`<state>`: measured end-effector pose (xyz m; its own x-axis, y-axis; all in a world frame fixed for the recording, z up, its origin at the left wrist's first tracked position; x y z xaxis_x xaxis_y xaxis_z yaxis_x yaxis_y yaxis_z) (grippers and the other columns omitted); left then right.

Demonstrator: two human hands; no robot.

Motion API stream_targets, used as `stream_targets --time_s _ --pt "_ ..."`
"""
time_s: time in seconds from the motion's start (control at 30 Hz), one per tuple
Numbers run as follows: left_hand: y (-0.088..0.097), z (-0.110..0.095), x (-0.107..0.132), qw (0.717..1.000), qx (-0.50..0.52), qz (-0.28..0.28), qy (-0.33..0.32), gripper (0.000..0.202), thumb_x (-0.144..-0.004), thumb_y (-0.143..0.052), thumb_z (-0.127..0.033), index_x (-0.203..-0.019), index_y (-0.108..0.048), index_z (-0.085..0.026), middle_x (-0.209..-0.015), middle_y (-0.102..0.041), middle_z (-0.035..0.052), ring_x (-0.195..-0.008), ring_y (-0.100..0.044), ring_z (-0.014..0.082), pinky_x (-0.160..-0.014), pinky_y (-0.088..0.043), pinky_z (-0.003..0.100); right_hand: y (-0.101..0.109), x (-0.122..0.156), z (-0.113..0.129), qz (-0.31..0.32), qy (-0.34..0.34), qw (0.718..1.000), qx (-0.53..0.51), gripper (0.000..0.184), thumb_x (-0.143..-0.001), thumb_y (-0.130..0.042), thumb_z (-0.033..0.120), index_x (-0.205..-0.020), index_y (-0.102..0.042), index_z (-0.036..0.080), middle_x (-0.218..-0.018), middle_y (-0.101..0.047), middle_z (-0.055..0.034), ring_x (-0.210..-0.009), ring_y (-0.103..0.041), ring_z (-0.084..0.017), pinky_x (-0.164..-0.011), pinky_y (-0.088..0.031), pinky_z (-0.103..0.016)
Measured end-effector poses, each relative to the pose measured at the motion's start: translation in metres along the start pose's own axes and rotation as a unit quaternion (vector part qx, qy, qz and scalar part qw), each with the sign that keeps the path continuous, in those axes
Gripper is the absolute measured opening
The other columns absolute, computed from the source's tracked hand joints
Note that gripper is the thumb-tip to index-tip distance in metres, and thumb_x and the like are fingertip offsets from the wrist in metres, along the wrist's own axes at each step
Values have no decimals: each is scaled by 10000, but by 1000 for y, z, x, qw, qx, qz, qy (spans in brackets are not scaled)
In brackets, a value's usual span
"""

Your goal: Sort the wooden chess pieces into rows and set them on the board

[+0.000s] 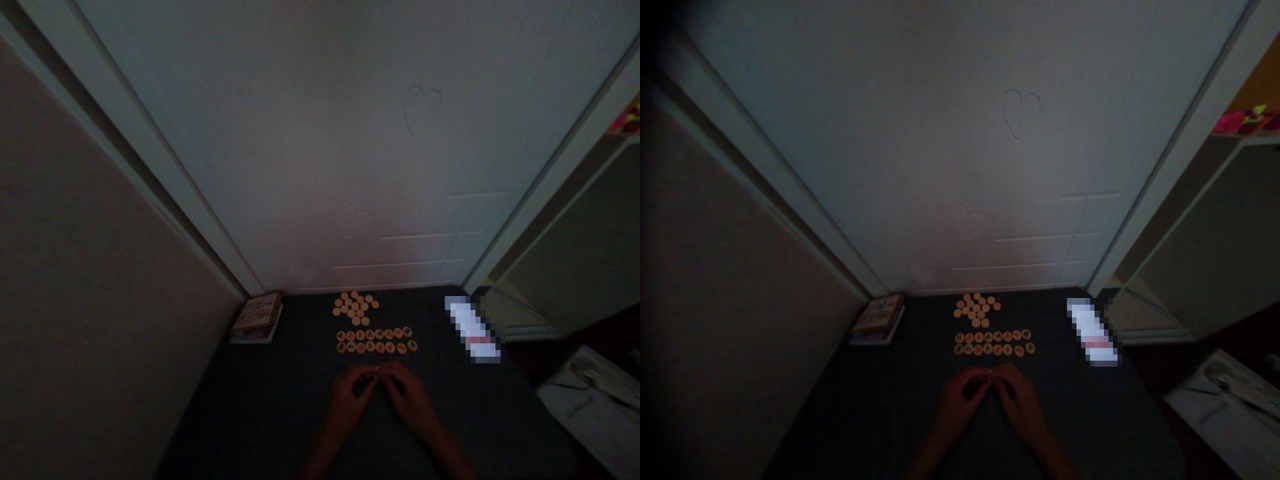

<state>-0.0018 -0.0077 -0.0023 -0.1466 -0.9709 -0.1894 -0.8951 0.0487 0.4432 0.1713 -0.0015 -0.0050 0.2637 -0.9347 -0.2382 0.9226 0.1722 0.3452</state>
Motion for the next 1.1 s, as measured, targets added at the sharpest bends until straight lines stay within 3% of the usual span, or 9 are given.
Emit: stream_targets --time_s 0.17,0.6,0.83,1.1 --pt "-1 1 -1 1000 -12 -6 0 178 -893 -658 -223 -1056 -726 -252 -995 -770 18 -911 -716 188 -866 -578 321 1 1 2 13 24 1000 16 261 -1005 -479 275 -1030 -738 257 -1084 -721 -82 -1059 -678 -226 -952 -528 -351" --pt "-1 3 1 1000 -8 -6 -6 248 -908 -662 -212 -1145 -700 -274 -1035 -758 5 -940 -710 177 -897 -563 317 1 1 6 -30 36 998 30 262 -926 -565 189 -1127 -716 264 -1100 -727 -75 -1053 -691 -222 -956 -553 -363" --pt "-1 2 1 1000 -17 -13 -6 236 -905 -646 -199 -1125 -705 -266 -1028 -759 7 -921 -715 176 -862 -574 312 2 3 0 -40 25 998 41 230 -913 -577 185 -1041 -747 272 -1124 -729 -71 -1087 -688 -226 -982 -543 -373" --pt "0 2 1 999 -21 -24 -5 257 -893 -657 -195 -1131 -708 -277 -1011 -761 3 -898 -713 174 -854 -577 311 2 1 2 -6 16 999 35 271 -935 -548 186 -1084 -751 284 -1167 -711 -70 -1096 -683 -215 -974 -544 -352"
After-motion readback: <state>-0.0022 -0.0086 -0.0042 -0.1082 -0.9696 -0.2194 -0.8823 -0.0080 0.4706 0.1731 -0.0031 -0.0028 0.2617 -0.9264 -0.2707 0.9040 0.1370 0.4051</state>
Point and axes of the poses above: each hand's wrist, its own x-axis away from the middle knuckle, its own y-axis out of the back of the hand, z = x × y, the point moved 3 cm from there along -x, towards the middle knuckle
